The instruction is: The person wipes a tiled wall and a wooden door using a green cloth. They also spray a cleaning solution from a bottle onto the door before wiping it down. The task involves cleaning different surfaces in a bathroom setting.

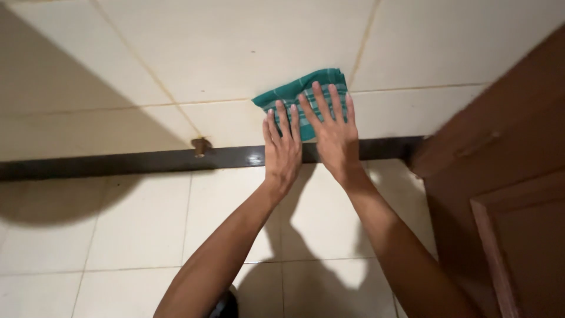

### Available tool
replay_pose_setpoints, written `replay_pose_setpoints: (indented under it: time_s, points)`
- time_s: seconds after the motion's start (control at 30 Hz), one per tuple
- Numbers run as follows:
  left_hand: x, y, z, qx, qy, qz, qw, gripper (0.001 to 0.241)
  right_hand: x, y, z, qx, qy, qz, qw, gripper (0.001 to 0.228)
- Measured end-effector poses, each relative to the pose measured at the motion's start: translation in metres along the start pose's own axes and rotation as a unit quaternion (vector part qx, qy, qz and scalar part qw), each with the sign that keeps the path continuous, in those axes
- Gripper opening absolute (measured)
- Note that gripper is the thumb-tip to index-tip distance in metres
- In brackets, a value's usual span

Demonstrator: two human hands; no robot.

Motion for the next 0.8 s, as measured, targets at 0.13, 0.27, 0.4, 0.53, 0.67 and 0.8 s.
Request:
replay_pose_setpoints:
  time_s: [0.13,0.27,0.4,0.53,0.67,0.8]
  points:
    - [-0.042,0.005,-0.009,-0.005,-0.013,0.032,0.999,0.077,-0.042,-0.021,0.008,-0.009,-0.009,0.025,1.0,0.082]
    - [-0.074,0.018,-0.035,0.035,-0.103,0.094,0.99,0.083,-0.091,-0.04,0.025,-0.024,-0.03,0.081,0.996,0.073]
    - [-0.111,0.034,-0.05,-0.038,-0.054,0.158,0.985,0.083,-0.144,-0.061,0.033,0.035,-0.08,0.185,0.979,0.083]
    - [-0.138,0.056,-0.058,-0.098,-0.115,0.221,0.964,0.078,-0.19,-0.077,0.041,0.028,-0.007,0.244,0.969,0.093]
    - [-0.165,0.065,-0.065,-0.163,-0.205,0.249,0.933,0.071,-0.22,-0.088,0.057,-0.026,0.11,0.263,0.958,0.103]
    - [-0.175,0.069,-0.056,-0.157,-0.199,0.261,0.931,0.066,-0.223,-0.097,0.088,-0.1,0.107,0.251,0.957,0.104]
Point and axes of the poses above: each hand's wrist, its own y-axis towards the middle knuckle, its own z-axis out of the palm, x = y × z, the point moved 6 cm from there along y, towards the middle knuckle, and after that the axes turned 8 degrees about x, right-handed, at the moved point
